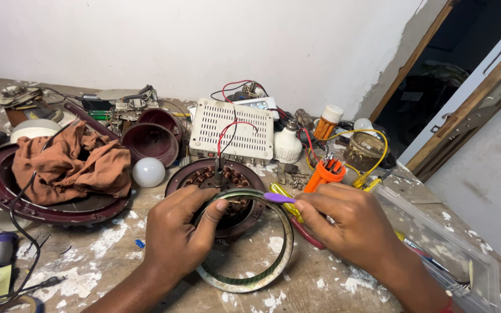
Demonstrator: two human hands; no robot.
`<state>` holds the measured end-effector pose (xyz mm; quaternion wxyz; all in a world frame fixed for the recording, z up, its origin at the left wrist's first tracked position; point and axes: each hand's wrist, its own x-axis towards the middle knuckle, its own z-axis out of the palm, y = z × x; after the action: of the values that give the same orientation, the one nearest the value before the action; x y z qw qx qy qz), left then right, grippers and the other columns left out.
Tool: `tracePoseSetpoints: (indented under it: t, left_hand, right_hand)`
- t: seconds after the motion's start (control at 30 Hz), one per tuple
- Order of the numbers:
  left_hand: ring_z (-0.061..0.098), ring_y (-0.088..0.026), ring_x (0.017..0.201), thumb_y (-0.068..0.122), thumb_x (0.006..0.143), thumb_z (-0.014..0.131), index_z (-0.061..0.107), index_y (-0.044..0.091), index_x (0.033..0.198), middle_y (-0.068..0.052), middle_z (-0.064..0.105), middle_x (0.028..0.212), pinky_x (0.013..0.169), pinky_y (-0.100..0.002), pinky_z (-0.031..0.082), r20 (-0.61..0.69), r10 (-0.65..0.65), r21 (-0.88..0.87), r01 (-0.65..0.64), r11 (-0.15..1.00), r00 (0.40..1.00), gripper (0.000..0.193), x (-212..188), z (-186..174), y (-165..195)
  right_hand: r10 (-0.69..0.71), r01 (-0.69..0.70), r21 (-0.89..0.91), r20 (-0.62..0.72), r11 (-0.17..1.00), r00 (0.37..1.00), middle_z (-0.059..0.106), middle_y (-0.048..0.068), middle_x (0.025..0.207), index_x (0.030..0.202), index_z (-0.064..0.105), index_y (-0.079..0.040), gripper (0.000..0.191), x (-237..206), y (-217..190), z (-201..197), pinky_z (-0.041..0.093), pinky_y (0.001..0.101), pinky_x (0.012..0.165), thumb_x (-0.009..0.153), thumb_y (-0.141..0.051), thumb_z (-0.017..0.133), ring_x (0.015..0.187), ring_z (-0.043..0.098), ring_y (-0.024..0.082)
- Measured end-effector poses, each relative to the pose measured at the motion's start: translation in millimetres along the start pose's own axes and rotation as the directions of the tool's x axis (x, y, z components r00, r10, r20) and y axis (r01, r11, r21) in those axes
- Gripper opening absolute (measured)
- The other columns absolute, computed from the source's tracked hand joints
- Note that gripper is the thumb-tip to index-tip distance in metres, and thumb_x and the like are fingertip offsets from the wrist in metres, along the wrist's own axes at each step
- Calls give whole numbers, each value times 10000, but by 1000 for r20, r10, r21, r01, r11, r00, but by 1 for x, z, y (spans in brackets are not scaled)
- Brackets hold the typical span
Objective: The person wipes the fan housing with a cloth, then uses a screwdriver on the motor assembly and pries at a green circular ring around the fan stator with a purple plastic tool, working the ring around its edge while holding the motor steady.
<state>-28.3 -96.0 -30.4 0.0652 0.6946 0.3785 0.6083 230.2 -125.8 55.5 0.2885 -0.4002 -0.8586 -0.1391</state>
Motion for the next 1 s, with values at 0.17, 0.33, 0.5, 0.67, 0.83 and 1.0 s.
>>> tracePoseSetpoints:
  t: [0.17,0.33,0.5,0.67,0.83,1.0]
  left_hand:
    - [640,-279,620,210,889,732,740,-12,947,-121,648,709,565,-382,472,-16,77,-31,-77,997,997,230,0,-3,5]
    - [663,-292,641,195,876,741,745,-6,932,-125,668,730,580,-381,494,-49,82,-38,-84,996,995,208,1,-5,5]
    - [669,-311,672,203,887,737,737,8,908,-126,669,741,601,-402,501,-69,98,-6,-98,995,993,196,-1,-13,1]
    - [666,-307,665,226,895,734,747,14,903,-120,671,732,595,-407,498,-55,81,-6,-82,997,995,212,-1,-15,3]
    - [658,-287,658,209,896,740,737,-1,917,-107,672,740,585,-392,492,-69,158,-24,-160,987,985,211,0,-15,10]
    - [652,-275,642,198,891,744,739,3,917,-101,670,730,569,-383,487,-48,157,-32,-159,987,986,196,0,-17,12]
  right_hand:
    - [-9,10,18,-34,1000,999,711,80,763,905,786,-64,181,13,-19,5,523,393,579,899,-227,707,666,687,270]
    - [38,-36,51,-38,998,999,703,98,748,909,779,-45,177,9,-21,15,513,388,568,894,-204,703,644,677,277]
    - [283,-266,191,-69,945,957,685,86,655,893,766,-10,178,-27,-9,32,504,336,538,901,-172,693,546,647,195]
    - [380,-348,223,-125,911,916,664,79,637,894,751,16,186,-54,0,43,507,326,539,886,-162,699,567,603,188]
    - [399,-380,142,-140,914,906,678,77,642,894,781,-13,185,-43,-12,34,500,335,531,866,-180,710,565,603,187]
    - [236,-235,29,-229,971,945,671,98,679,908,779,-22,185,-26,-30,34,500,359,565,866,-194,727,598,644,229]
